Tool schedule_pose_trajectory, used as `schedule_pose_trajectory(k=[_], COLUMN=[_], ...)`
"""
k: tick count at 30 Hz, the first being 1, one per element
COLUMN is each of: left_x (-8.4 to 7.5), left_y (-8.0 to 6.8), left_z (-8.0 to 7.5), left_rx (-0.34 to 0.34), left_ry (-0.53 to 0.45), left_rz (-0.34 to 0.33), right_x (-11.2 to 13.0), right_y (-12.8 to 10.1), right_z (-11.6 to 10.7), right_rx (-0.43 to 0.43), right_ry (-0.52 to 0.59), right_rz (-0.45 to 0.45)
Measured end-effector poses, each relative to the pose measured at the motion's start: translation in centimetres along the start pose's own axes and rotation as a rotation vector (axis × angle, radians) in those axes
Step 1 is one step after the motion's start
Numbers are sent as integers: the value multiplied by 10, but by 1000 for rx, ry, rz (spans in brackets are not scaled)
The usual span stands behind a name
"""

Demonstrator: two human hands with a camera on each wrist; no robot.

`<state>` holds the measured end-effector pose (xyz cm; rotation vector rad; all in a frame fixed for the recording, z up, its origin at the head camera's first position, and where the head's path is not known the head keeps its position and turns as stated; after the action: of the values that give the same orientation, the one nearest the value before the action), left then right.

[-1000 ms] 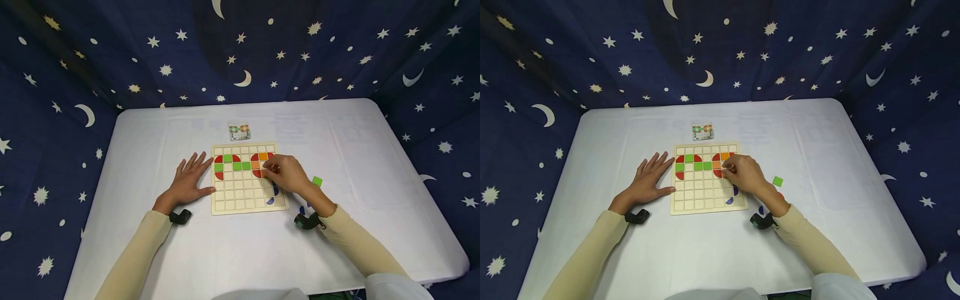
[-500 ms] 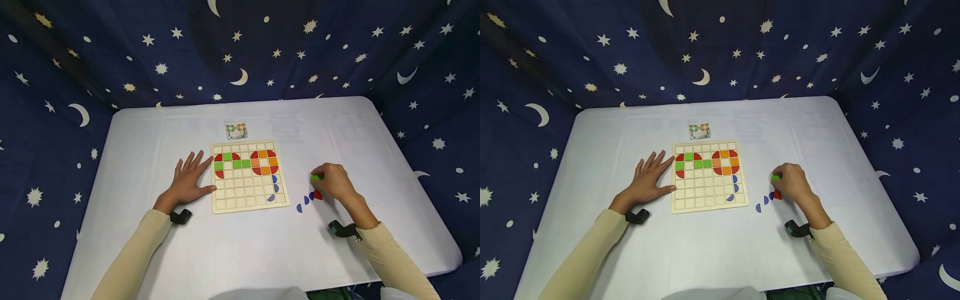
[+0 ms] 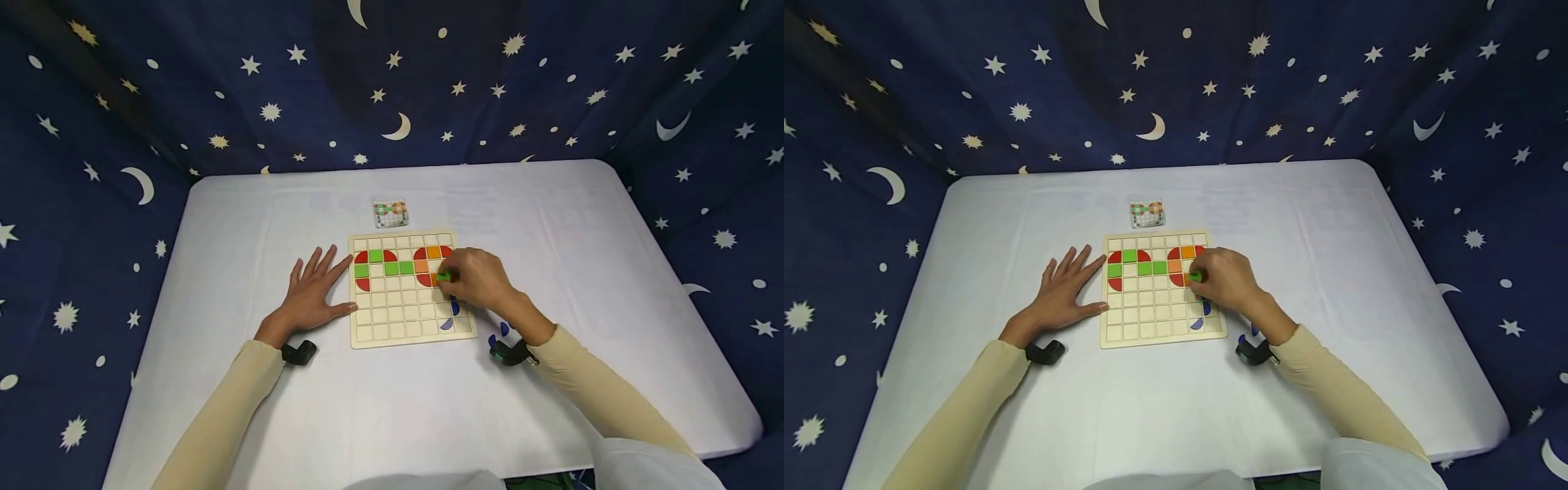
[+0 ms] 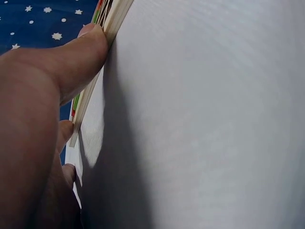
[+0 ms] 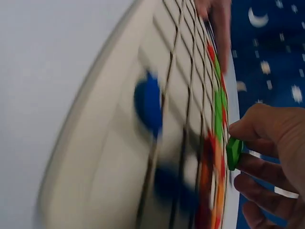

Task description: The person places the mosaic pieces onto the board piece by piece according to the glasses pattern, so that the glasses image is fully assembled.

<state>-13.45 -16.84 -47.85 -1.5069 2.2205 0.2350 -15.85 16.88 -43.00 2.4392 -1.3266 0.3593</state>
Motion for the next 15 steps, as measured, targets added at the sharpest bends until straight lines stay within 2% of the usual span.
schedule_pose_trajectory(k=[4,7,11,15], left_x=[0,1,2,4], left_y=[1,2,1,1], left_z=[0,-1,0,1], left_rx=[-3,3,8,6], left_ry=[3,5,12,18], left_rz=[10,6,4,14], right_x=[29,48,67,74], right_y=[22,37,51,55], right_z=[20,33,47,58], right_rx=[4,18,81,141], right_ry=[25,27,37,67], right_rz=[-165,-240,-279,-300])
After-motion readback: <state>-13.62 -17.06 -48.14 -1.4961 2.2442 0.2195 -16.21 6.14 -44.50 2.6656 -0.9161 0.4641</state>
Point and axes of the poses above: each hand's wrist, its own y-axis towards the middle knuckle, its own z-axis out of the palm, x = y × z, the point moved 1 cm from there along y, towards the middle knuckle
